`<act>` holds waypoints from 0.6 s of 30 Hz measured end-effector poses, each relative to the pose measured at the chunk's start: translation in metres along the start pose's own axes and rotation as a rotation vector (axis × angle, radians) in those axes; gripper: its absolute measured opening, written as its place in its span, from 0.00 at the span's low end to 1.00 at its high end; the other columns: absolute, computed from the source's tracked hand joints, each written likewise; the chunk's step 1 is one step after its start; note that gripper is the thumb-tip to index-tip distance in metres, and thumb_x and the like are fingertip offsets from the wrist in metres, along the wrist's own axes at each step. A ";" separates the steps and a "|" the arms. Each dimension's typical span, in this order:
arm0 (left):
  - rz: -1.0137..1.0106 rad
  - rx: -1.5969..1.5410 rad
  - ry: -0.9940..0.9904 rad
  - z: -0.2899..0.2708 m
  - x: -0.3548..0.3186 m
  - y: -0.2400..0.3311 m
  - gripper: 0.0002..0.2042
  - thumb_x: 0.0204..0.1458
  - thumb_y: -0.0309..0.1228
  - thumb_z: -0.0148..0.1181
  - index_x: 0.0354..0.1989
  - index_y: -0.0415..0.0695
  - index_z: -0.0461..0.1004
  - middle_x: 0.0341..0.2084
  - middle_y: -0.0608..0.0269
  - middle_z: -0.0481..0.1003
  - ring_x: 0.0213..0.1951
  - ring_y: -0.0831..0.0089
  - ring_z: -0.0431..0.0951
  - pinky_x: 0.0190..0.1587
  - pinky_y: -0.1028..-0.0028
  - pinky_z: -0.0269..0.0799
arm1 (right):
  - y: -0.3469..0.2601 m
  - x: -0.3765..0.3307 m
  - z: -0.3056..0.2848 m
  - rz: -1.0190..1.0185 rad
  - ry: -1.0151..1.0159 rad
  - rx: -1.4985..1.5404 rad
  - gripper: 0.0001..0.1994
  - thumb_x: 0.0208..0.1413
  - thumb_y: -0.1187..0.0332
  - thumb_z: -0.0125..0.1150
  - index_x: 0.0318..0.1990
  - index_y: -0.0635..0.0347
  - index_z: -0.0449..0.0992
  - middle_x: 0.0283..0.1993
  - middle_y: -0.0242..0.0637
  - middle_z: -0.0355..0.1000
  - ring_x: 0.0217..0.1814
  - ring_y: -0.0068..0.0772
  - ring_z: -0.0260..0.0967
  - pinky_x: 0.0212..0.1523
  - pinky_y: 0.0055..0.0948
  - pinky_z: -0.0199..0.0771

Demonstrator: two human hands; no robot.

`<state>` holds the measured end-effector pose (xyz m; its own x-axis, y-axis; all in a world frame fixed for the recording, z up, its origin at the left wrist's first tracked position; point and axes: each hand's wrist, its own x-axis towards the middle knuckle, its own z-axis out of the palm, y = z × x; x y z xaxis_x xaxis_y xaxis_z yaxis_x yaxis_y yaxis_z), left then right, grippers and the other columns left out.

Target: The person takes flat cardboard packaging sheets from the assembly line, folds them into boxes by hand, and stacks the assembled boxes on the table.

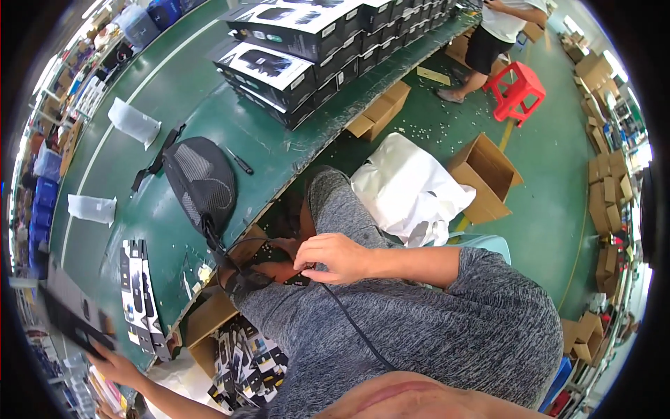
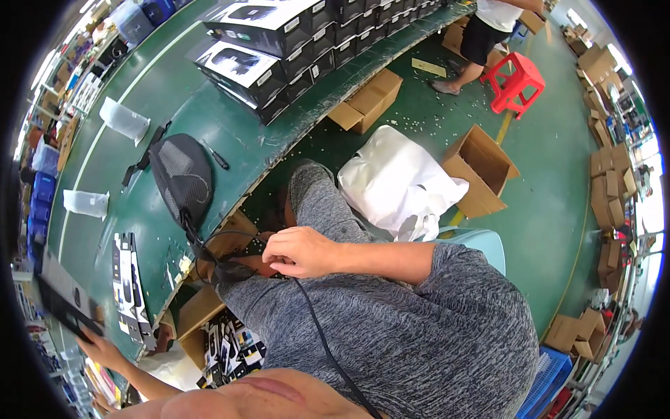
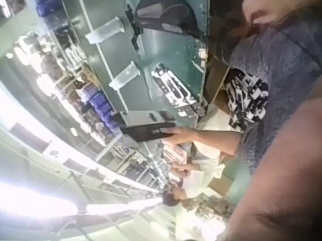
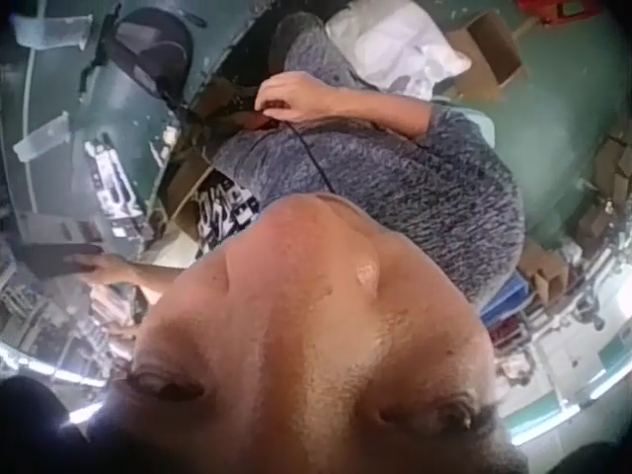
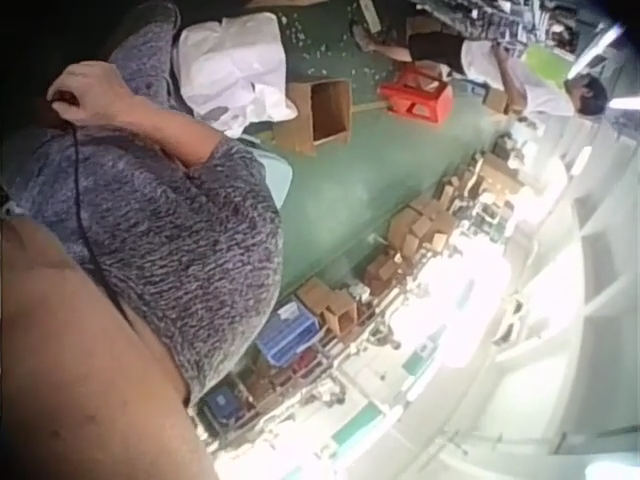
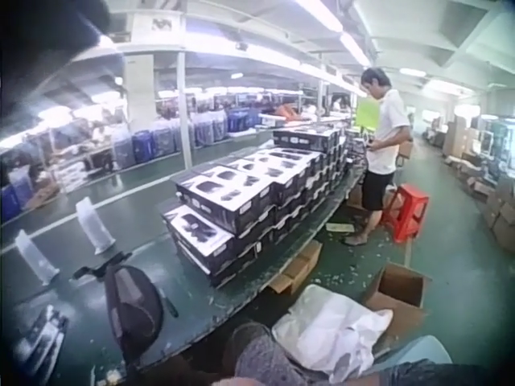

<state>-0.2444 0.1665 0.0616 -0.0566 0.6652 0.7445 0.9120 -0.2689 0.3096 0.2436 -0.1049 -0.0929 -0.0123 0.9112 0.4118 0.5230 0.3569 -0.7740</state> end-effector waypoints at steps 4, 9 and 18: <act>-0.399 -0.892 -0.196 -0.010 -0.115 0.082 0.21 0.67 0.38 0.57 0.59 0.33 0.68 0.51 0.51 0.75 0.43 0.67 0.75 0.48 0.68 0.74 | -0.025 0.038 0.006 0.052 -0.091 0.293 0.23 0.53 0.63 0.70 0.54 0.61 0.73 0.44 0.40 0.74 0.45 0.39 0.75 0.45 0.36 0.76; -0.460 -1.313 -0.664 0.030 -0.227 0.171 0.29 0.63 0.23 0.57 0.72 0.33 0.55 0.61 0.54 0.68 0.57 0.66 0.70 0.63 0.67 0.63 | -0.033 0.067 0.050 -0.112 -0.073 0.389 0.36 0.55 0.65 0.64 0.70 0.64 0.59 0.51 0.49 0.68 0.50 0.51 0.72 0.54 0.39 0.73; -0.041 -1.264 -0.698 0.048 -0.163 0.252 0.75 0.23 0.81 0.64 0.77 0.39 0.44 0.75 0.39 0.43 0.76 0.46 0.44 0.75 0.49 0.37 | -0.073 0.072 0.045 -0.166 -0.107 -0.142 0.42 0.39 0.75 0.70 0.69 0.48 0.68 0.45 0.40 0.70 0.36 0.43 0.76 0.31 0.37 0.81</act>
<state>0.0138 0.0240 -0.0097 0.4699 0.7861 0.4016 -0.0693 -0.4207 0.9045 0.1662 -0.0560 -0.0286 -0.1946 0.8615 0.4689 0.6207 0.4783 -0.6213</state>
